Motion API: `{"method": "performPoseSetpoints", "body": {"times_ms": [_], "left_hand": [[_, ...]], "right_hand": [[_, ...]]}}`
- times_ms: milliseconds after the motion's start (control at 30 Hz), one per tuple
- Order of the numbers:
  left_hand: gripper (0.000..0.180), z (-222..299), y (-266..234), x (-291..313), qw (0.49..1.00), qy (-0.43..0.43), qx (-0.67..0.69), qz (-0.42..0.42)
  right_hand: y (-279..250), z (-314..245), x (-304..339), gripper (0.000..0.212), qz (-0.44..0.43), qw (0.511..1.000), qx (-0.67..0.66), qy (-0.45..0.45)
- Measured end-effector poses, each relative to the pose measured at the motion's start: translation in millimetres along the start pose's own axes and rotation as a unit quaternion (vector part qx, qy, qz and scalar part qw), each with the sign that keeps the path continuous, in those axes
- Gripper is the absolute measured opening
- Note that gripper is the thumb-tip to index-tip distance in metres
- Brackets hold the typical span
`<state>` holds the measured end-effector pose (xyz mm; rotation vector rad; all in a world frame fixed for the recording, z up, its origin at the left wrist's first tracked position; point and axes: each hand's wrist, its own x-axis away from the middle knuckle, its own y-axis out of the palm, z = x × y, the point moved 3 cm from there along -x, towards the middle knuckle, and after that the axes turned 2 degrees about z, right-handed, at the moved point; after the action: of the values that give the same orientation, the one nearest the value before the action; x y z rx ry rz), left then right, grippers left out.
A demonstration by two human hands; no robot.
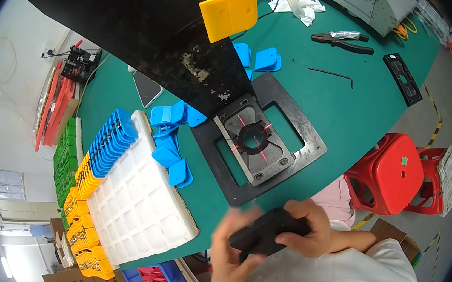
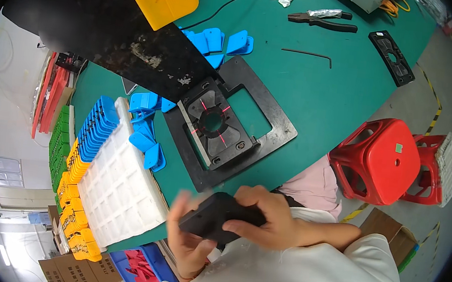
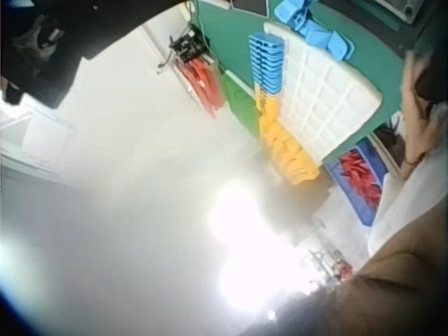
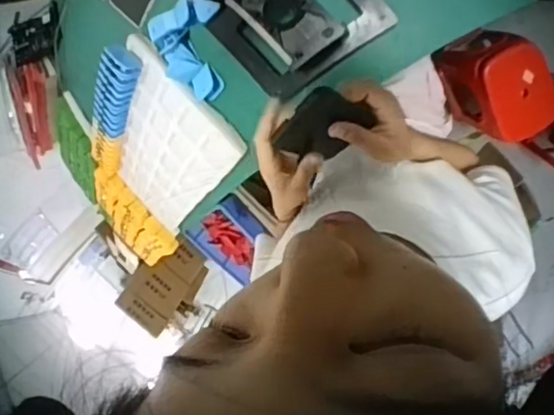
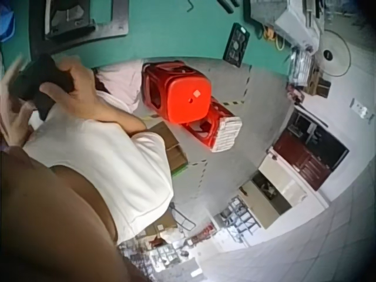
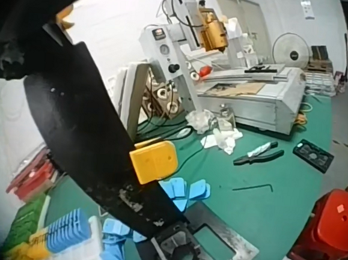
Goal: Assembling and adjusting electronic parts using a hex key and a laser alignment tool on an industrial workbench.
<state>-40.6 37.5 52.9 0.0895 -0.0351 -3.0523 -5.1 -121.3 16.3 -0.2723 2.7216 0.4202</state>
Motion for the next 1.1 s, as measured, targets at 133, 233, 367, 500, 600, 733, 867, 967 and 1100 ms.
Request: {"method": "performPoseSetpoints", "body": {"times_ms": [133,233,367,500,600,733,867,967,1100], "left_hand": [[0.043,-20,-22,6,0.991,0.002,-0.052,0.124],[0.036,-12,-33,-16,0.945,0.099,-0.074,0.304],[0.044,-15,-39,-33,0.934,0.082,-0.093,0.336],[0.050,-6,-36,-44,0.869,0.134,-0.153,0.451],[0.051,-4,-48,-50,0.817,0.191,-0.260,0.477],[0.052,-2,-56,-54,0.777,0.203,-0.296,0.518],[0.049,-1,-59,-56,0.740,0.270,-0.299,0.538],[0.042,-7,-33,-52,0.798,0.198,-0.234,0.519],[0.035,-34,17,-53,0.812,0.129,-0.459,0.336]], "right_hand": [[-19,-5,-16,0.028,0.007,0.984,0.157,-0.089],[-50,-9,-43,0.039,0.119,0.878,0.446,-0.126],[-58,23,-58,0.048,0.086,0.799,0.594,-0.011],[-56,31,-56,0.050,0.051,0.784,0.618,-0.005],[-56,30,-57,0.050,0.047,0.785,0.618,-0.004],[-57,32,-57,0.050,0.044,0.781,0.623,-0.003],[-56,29,-57,0.050,0.040,0.780,0.625,0.003],[-55,28,-59,0.051,0.037,0.780,0.625,0.011],[-51,31,-58,0.052,0.036,0.773,0.633,0.018]]}}
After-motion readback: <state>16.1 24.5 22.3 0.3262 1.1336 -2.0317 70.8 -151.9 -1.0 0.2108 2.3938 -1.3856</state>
